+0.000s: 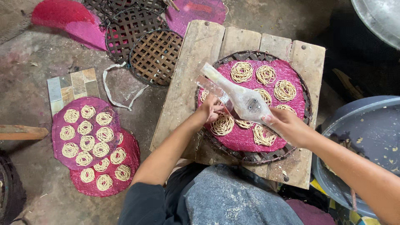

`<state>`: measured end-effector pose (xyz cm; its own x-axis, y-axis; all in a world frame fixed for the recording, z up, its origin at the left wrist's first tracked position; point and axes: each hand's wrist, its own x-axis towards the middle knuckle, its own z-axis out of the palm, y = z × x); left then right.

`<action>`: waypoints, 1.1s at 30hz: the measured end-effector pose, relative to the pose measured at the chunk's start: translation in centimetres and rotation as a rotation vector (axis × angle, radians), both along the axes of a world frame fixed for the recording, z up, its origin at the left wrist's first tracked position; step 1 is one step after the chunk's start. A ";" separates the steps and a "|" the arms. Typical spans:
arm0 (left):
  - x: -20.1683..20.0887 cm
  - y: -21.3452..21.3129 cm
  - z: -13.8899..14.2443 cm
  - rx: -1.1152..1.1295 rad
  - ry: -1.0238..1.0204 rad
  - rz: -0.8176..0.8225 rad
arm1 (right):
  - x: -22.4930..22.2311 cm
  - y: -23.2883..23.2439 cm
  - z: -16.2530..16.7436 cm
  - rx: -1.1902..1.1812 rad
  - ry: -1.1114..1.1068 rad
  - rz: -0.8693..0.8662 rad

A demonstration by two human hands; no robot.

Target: The person uses a manual noodle press to extrude dough into thin strands, forming spiral coils on a pink mat placed on a wooden board. They repeatedly scoop dough from a large bowl, load it into the press, and push the plunger to form noodles, then arrange the coils on the mat.

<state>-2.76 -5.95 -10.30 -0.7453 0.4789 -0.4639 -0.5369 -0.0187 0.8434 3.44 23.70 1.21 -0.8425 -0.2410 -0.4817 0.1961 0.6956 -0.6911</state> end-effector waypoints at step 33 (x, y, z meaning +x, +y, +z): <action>5.7 -5.6 -4.4 -0.501 1.162 -0.061 | 39.1 13.2 -18.4 0.482 0.141 -1.015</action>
<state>2.89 -11.50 -14.65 -0.8165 0.4884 0.3079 0.5340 0.4364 0.7241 42.54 36.86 -17.14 -0.5967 0.7705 -0.2241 0.7633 0.4590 -0.4547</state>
